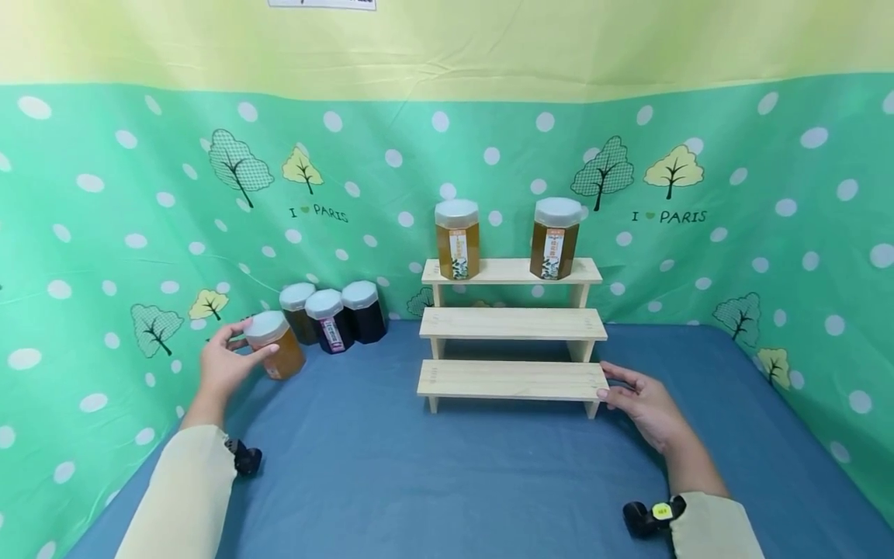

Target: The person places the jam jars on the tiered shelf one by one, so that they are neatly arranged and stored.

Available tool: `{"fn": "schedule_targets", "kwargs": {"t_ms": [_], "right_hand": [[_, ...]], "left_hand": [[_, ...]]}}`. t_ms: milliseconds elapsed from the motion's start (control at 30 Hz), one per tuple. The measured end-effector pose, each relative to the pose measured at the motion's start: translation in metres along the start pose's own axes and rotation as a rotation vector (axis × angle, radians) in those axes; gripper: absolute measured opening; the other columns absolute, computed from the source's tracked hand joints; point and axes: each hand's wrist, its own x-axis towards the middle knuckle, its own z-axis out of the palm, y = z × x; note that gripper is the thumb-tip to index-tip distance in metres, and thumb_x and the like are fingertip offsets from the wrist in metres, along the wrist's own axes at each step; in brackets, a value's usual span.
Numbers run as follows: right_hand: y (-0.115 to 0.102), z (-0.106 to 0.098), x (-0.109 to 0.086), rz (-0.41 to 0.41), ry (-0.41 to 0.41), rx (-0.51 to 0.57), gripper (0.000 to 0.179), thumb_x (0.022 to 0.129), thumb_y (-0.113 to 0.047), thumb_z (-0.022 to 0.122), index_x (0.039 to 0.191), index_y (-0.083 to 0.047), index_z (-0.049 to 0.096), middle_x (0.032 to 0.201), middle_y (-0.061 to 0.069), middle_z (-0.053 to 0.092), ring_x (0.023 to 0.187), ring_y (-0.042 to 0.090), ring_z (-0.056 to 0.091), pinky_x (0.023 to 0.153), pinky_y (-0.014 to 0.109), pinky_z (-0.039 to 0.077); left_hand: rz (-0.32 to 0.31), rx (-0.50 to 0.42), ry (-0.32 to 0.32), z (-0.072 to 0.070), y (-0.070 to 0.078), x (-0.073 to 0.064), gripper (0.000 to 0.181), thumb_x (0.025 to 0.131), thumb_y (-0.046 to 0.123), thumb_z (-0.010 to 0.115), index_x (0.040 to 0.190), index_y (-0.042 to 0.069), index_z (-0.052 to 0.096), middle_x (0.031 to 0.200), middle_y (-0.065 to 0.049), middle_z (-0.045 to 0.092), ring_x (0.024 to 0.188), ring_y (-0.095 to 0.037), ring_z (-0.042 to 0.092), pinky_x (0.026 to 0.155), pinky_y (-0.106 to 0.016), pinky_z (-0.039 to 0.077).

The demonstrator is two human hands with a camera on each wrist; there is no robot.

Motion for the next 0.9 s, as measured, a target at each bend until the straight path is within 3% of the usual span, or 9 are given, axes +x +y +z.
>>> {"fn": "schedule_targets", "kwargs": {"t_ms": [267,567,900], "right_hand": [[0.000,-0.003,0.000,0.012,0.010,0.003,0.075,0.095,-0.026,0.066,0.151,0.004,0.026,0.148,0.031,0.031,0.095,-0.003,0.056,0.078,0.021,0.050],[-0.003,-0.004,-0.002,0.008,0.012,0.005,0.074,0.095,-0.025,0.066,0.150,0.006,0.027,0.148,0.031,0.031,0.095,-0.003,0.056,0.078,0.021,0.050],[-0.004,0.001,-0.001,-0.007,0.010,0.033,0.073,0.095,-0.023,0.067,0.149,0.007,0.028,0.145,0.029,0.033,0.094,0.001,0.057,0.078,0.023,0.051]], "left_hand": [[0.020,-0.016,-0.047,0.007,0.008,-0.005,0.079,0.076,0.037,0.084,0.137,0.004,0.046,0.146,-0.016,0.042,0.130,-0.042,0.044,0.100,-0.056,0.042],[0.007,-0.125,-0.095,0.015,0.009,-0.014,0.079,0.074,0.031,0.087,0.133,0.002,0.043,0.147,-0.014,0.043,0.133,-0.037,0.042,0.103,-0.054,0.041],[-0.054,-0.139,-0.036,0.014,0.019,-0.032,0.084,0.070,0.032,0.089,0.136,0.003,0.045,0.142,-0.013,0.044,0.129,-0.035,0.048,0.101,-0.050,0.043]]}}
